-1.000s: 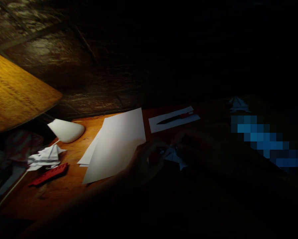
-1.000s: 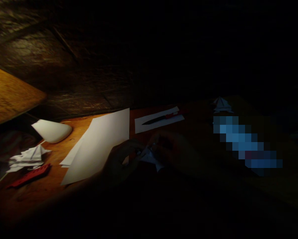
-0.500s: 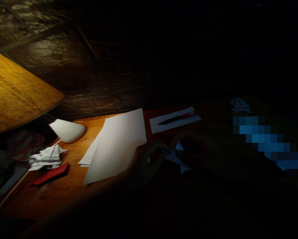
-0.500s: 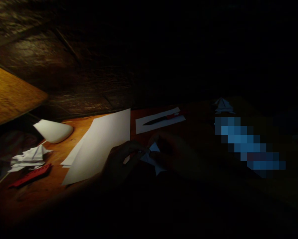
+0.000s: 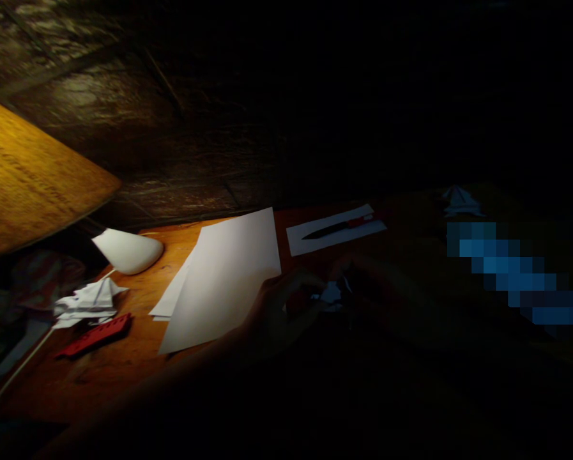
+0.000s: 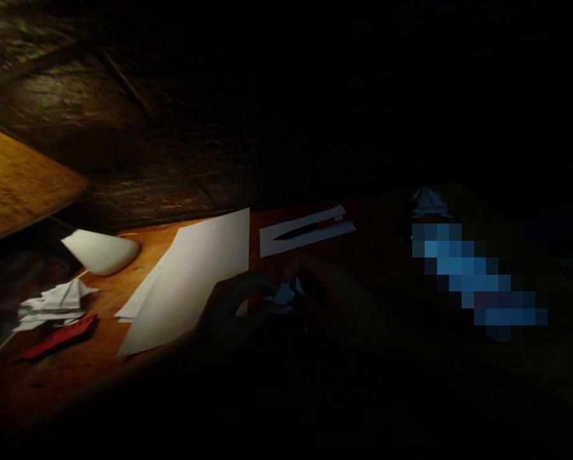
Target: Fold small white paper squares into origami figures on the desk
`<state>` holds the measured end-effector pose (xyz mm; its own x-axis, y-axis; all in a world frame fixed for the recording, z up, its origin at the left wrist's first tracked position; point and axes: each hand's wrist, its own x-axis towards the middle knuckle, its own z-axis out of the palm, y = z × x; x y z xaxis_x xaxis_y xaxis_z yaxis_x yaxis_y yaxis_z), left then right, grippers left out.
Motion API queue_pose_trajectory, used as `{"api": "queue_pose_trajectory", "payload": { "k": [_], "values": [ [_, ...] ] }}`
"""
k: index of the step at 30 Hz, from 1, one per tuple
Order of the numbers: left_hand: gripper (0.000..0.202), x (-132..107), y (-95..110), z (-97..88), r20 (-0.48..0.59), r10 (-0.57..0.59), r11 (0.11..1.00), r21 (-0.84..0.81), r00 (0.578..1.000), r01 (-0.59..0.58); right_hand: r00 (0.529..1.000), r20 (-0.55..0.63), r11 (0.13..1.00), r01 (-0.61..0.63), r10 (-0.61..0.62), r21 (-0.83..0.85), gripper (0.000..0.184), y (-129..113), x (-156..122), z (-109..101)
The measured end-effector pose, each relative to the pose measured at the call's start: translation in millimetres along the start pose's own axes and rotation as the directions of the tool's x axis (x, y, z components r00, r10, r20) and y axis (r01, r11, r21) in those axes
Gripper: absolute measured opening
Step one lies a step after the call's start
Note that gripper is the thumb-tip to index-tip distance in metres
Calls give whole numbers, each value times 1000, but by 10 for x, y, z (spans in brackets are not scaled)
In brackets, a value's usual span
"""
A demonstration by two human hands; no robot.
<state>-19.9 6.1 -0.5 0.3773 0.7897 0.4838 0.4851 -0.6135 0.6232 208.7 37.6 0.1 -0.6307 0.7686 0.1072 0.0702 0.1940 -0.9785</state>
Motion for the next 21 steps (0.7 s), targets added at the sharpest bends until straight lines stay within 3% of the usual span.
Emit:
{"api": "queue_pose_trajectory", "payload": {
  "k": [14, 18, 21],
  "values": [
    [30, -6, 8, 14, -19, -15, 1000, -15, 1000, 15, 1000, 0, 999, 7, -7, -54, 32, 20, 16, 5],
    [31, 5, 26, 29, -57, 56, 998, 3, 997, -56, 999, -2, 996, 32, -33, -85, 24, 3, 10, -2],
    [36, 14, 23, 30, -63, 114, 993, 8, 991, -114, 1000, 18, 1000, 8, -8, -18, 17, -45, -7, -5]
  ]
}}
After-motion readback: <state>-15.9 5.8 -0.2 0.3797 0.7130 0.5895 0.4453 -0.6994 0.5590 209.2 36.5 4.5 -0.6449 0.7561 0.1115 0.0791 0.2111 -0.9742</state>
